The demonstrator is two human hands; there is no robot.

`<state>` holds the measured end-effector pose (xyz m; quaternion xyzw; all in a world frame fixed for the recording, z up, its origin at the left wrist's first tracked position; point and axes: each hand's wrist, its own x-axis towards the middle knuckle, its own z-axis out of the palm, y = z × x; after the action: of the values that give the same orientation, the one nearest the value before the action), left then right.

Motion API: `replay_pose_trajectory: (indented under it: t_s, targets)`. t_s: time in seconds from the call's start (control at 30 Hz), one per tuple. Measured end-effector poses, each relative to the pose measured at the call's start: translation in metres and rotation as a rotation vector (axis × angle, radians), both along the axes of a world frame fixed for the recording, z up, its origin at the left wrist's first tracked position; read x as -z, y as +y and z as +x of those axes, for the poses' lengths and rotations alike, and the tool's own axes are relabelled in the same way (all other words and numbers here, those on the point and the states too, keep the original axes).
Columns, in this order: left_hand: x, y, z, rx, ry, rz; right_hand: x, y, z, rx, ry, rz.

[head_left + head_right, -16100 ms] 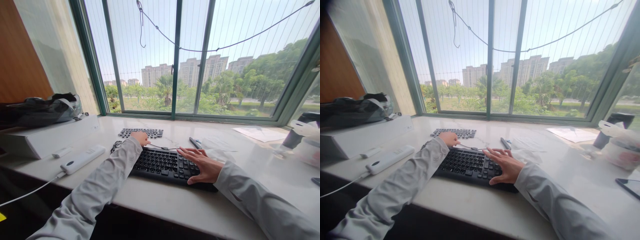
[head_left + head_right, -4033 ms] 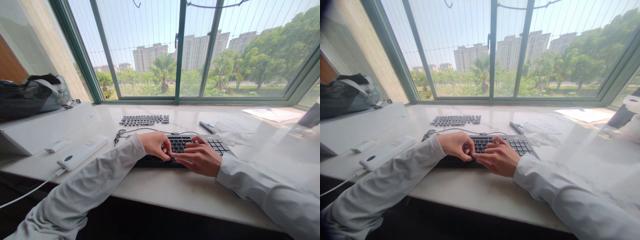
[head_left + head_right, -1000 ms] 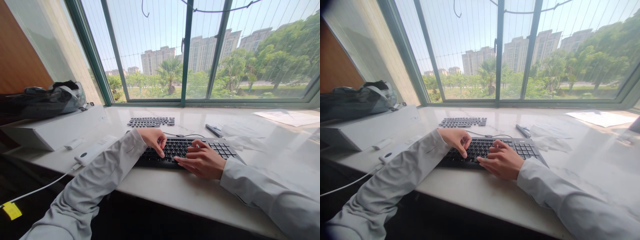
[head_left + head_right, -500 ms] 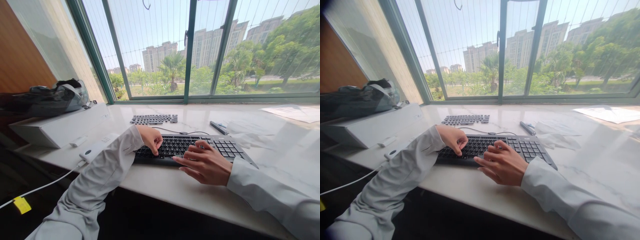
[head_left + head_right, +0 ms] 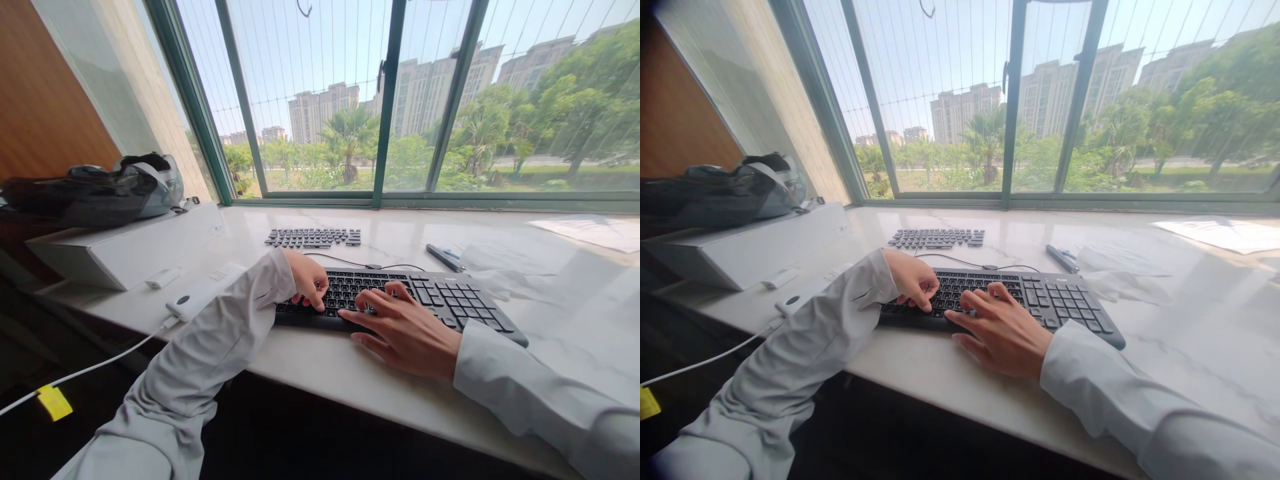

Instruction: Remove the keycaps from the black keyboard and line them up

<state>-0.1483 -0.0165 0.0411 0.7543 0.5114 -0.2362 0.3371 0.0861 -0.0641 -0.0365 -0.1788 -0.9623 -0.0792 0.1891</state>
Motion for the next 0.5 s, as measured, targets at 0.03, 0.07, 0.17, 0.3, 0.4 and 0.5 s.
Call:
replay_pose_trajectory:
  t_s: [0.03,0.07,0.17,0.3,0.4,0.5]
  targets:
    - [0.000,0.000,0.000,-0.009,-0.004,-0.004,0.000,0.000,-0.001,0.001,-0.001,0.007]
    - [0.001,-0.001,0.000,-0.018,-0.005,-0.001,0.000,0.000,-0.002,0.000,0.000,0.016]
    - [0.002,-0.003,0.002,-0.046,0.008,0.037,-0.001,0.001,-0.004,-0.015,0.005,0.042]
    - [0.005,-0.009,0.009,-0.075,0.070,0.129,-0.002,0.002,-0.006,-0.018,0.006,0.039]
    - [0.006,-0.013,0.014,-0.073,0.135,0.178,-0.004,0.002,-0.007,-0.025,-0.006,0.040]
    - [0.006,-0.014,0.016,-0.065,0.140,0.183,-0.006,0.002,-0.009,-0.036,-0.021,0.076]
